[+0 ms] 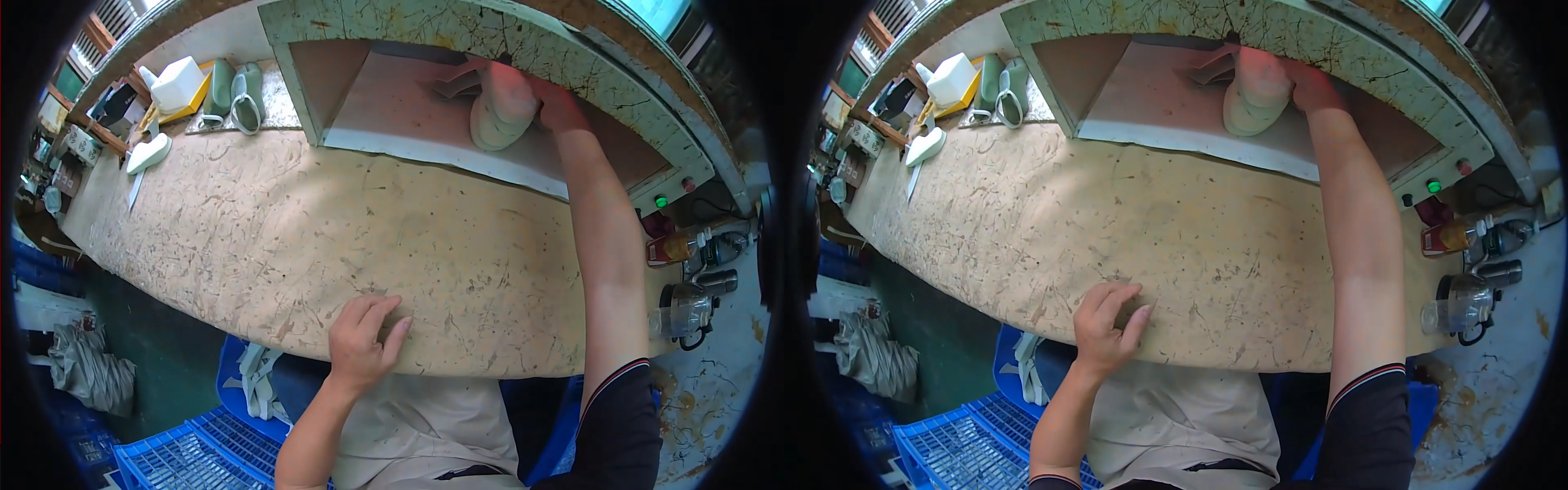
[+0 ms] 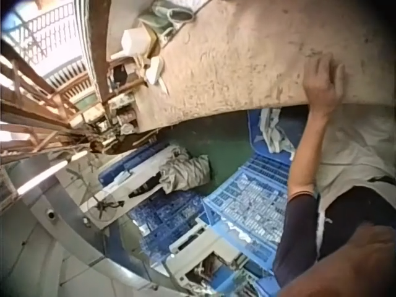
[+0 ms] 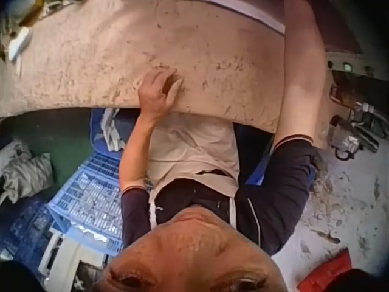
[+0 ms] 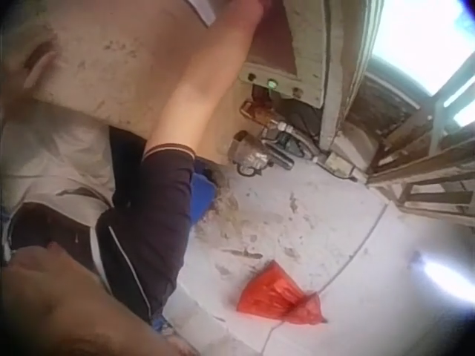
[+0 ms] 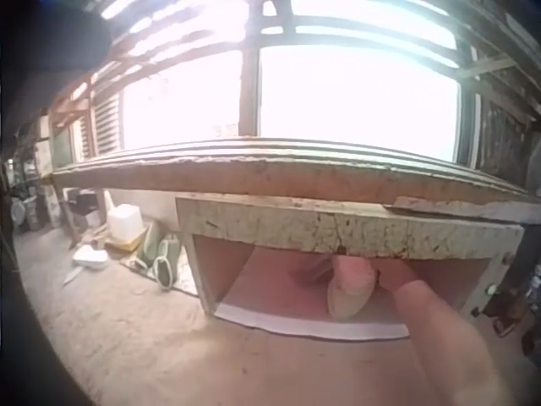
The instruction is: Assembling shoe components by applying heat and attaching soles.
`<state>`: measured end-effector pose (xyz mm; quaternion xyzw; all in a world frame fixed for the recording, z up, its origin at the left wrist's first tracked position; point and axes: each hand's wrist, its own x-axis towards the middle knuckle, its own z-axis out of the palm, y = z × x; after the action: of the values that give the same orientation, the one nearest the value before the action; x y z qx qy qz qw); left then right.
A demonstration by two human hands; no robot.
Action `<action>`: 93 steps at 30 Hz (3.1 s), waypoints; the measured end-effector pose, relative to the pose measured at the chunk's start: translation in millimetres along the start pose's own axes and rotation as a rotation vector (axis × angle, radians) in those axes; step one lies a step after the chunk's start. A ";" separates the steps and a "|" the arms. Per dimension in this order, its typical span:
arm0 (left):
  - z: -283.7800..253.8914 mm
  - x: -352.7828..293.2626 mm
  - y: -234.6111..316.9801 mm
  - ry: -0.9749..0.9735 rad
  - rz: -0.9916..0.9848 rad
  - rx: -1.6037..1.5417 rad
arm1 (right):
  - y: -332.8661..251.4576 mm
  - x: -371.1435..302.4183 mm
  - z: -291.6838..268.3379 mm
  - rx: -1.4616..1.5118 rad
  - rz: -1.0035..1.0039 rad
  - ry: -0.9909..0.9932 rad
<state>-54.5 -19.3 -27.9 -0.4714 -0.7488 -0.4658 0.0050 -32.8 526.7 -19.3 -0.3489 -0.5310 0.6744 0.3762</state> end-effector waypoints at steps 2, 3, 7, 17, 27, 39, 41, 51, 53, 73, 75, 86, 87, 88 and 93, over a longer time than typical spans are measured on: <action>-0.7 0.6 -2.3 -0.005 -0.003 -0.004 | 6.7 8.3 -4.1 0.051 0.023 -0.021; 0.1 0.1 -2.9 -0.006 -0.008 -0.005 | 6.9 12.7 -4.1 0.079 0.032 -0.029; 3.7 -1.7 -2.3 0.016 0.001 0.001 | 6.5 17.2 -14.7 0.196 0.057 -0.061; 4.3 -3.5 -1.9 0.041 0.019 -0.007 | -21.2 -12.3 -49.1 0.539 0.060 -0.170; 8.4 -27.9 18.2 0.123 -0.178 -0.244 | -6.8 -216.2 -38.5 0.726 -0.021 0.153; 131.2 46.9 83.1 -0.021 -0.018 0.060 | 19.7 -293.8 0.4 0.910 -0.044 0.222; 142.5 88.2 80.1 0.038 0.061 0.221 | 12.9 -298.6 -3.8 0.877 -0.129 0.286; 167.8 178.7 77.6 -0.258 0.117 0.217 | 8.0 -411.8 -112.9 0.350 -0.013 0.624; 167.2 193.4 69.9 -0.185 -0.078 0.065 | -2.6 -436.3 -144.1 0.058 0.047 0.539; 204.8 260.0 69.9 -0.636 -0.728 -0.865 | -12.7 -233.0 -28.4 0.674 0.407 0.316; 199.2 261.2 67.6 -0.660 -0.750 -0.914 | -13.4 -229.9 -22.6 0.673 0.324 0.339; 163.0 256.5 88.9 -0.609 -0.584 -0.790 | -51.9 -250.4 7.5 0.657 0.098 0.438; 161.9 256.9 84.9 -0.611 -0.562 -0.783 | -50.7 -250.1 10.9 0.689 0.063 0.457; 163.5 259.5 82.5 -0.609 -0.565 -0.785 | -50.3 -242.5 11.1 0.682 0.065 0.465; 172.0 278.6 64.9 -0.430 -0.383 -0.754 | -35.0 -158.3 10.8 0.544 -0.049 0.367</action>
<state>-88.9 304.8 44.1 -0.3796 -0.5850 -0.5895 -0.4077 37.5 388.1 28.3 -0.3386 -0.2630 0.7079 0.5613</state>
